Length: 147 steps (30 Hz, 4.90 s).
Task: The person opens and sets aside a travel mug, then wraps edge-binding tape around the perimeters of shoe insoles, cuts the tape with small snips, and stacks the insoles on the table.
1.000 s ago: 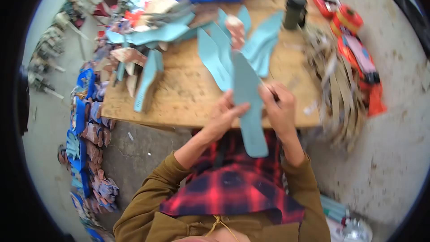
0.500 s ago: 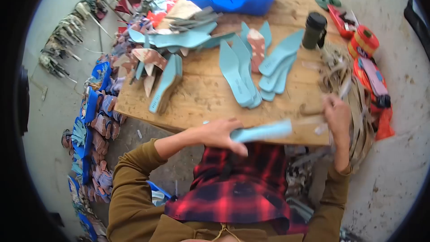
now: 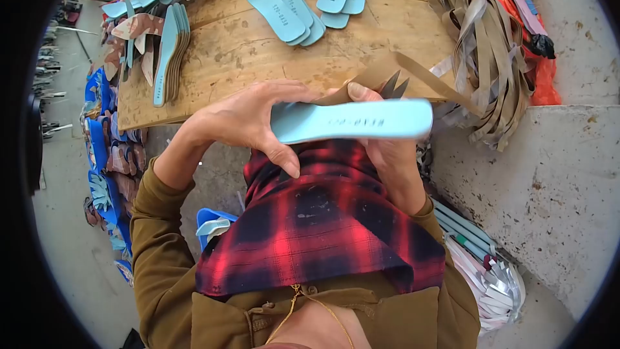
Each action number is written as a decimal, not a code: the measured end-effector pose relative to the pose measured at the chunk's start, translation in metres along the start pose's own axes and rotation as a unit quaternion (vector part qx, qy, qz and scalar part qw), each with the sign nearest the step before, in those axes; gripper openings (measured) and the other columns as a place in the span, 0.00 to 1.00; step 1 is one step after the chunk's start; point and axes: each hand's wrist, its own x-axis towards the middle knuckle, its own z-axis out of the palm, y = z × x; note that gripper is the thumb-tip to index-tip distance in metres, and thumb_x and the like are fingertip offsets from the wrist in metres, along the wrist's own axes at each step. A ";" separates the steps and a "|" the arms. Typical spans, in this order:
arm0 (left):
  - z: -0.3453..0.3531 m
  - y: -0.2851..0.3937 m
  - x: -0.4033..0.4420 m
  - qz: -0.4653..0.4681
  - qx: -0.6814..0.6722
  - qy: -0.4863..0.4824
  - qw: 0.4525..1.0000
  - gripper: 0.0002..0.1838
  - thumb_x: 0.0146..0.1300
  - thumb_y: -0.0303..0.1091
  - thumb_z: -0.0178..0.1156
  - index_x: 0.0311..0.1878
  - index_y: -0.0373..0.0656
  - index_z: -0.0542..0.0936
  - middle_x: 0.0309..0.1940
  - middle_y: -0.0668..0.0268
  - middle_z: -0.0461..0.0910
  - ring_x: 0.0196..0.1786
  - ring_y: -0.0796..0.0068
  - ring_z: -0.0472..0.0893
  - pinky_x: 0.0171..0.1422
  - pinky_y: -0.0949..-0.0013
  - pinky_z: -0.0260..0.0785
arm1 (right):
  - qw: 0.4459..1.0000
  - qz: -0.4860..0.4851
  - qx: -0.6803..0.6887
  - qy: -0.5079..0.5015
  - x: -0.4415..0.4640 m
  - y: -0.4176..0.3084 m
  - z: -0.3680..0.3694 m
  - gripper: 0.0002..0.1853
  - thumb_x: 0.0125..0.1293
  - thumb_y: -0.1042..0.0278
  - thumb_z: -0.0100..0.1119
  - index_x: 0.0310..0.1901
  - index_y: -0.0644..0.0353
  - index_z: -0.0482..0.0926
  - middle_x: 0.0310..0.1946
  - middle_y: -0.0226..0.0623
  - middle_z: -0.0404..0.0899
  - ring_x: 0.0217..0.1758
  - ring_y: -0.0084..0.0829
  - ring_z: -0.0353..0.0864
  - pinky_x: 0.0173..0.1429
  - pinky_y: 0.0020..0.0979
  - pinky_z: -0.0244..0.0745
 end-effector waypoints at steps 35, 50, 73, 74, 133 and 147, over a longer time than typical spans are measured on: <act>0.101 -0.049 0.051 0.062 -0.126 0.225 0.964 0.28 0.59 0.49 0.65 0.54 0.36 0.78 0.37 0.55 0.79 0.40 0.57 0.79 0.45 0.61 0.70 | 0.990 -0.099 0.074 -0.072 0.033 -0.012 -0.026 0.16 0.73 0.60 0.44 0.36 0.63 0.75 0.26 0.44 0.78 0.32 0.39 0.77 0.42 0.37 0.73; 0.056 -0.066 0.008 0.061 -0.072 0.114 0.989 0.30 0.62 0.51 0.62 0.58 0.36 0.76 0.45 0.54 0.79 0.45 0.56 0.79 0.49 0.61 0.70 | 0.978 -0.146 0.012 -0.146 0.032 -0.023 0.005 0.18 0.76 0.58 0.39 0.45 0.66 0.74 0.33 0.47 0.80 0.37 0.41 0.80 0.47 0.39 0.76; 0.021 -0.026 0.024 0.106 0.090 0.432 0.891 0.39 0.38 0.36 0.76 0.60 0.41 0.78 0.46 0.57 0.83 0.44 0.64 0.83 0.49 0.65 0.75 | 0.940 -0.281 -0.194 -0.018 -0.028 -0.033 0.030 0.15 0.73 0.63 0.51 0.41 0.71 0.75 0.37 0.54 0.84 0.36 0.34 0.87 0.16 0.22 0.68; 0.019 -0.020 0.029 0.105 0.065 0.443 0.888 0.39 0.38 0.35 0.76 0.60 0.39 0.77 0.46 0.57 0.83 0.45 0.65 0.84 0.50 0.65 0.75 | 0.933 -0.297 -0.201 -0.005 -0.030 -0.028 0.036 0.14 0.72 0.65 0.52 0.40 0.72 0.76 0.39 0.56 0.83 0.36 0.34 0.86 0.17 0.23 0.70; 0.014 0.025 0.067 0.080 0.055 0.047 0.994 0.46 0.36 0.48 0.80 0.61 0.36 0.75 0.47 0.55 0.80 0.52 0.61 0.79 0.56 0.64 0.69 | 0.922 -0.347 -0.121 0.120 -0.016 -0.064 -0.016 0.07 0.66 0.72 0.57 0.36 0.67 0.80 0.22 0.34 0.79 0.18 0.17 0.74 0.16 0.19 0.58; 0.034 -0.022 0.090 0.073 -0.078 -0.044 0.993 0.54 0.36 0.44 0.81 0.68 0.35 0.66 0.60 0.54 0.74 0.64 0.63 0.72 0.68 0.65 0.62 | 0.987 0.038 -0.156 -0.018 -0.013 -0.026 -0.078 0.18 0.75 0.51 0.45 0.43 0.58 0.75 0.25 0.27 0.71 0.19 0.16 0.60 0.22 0.19 0.51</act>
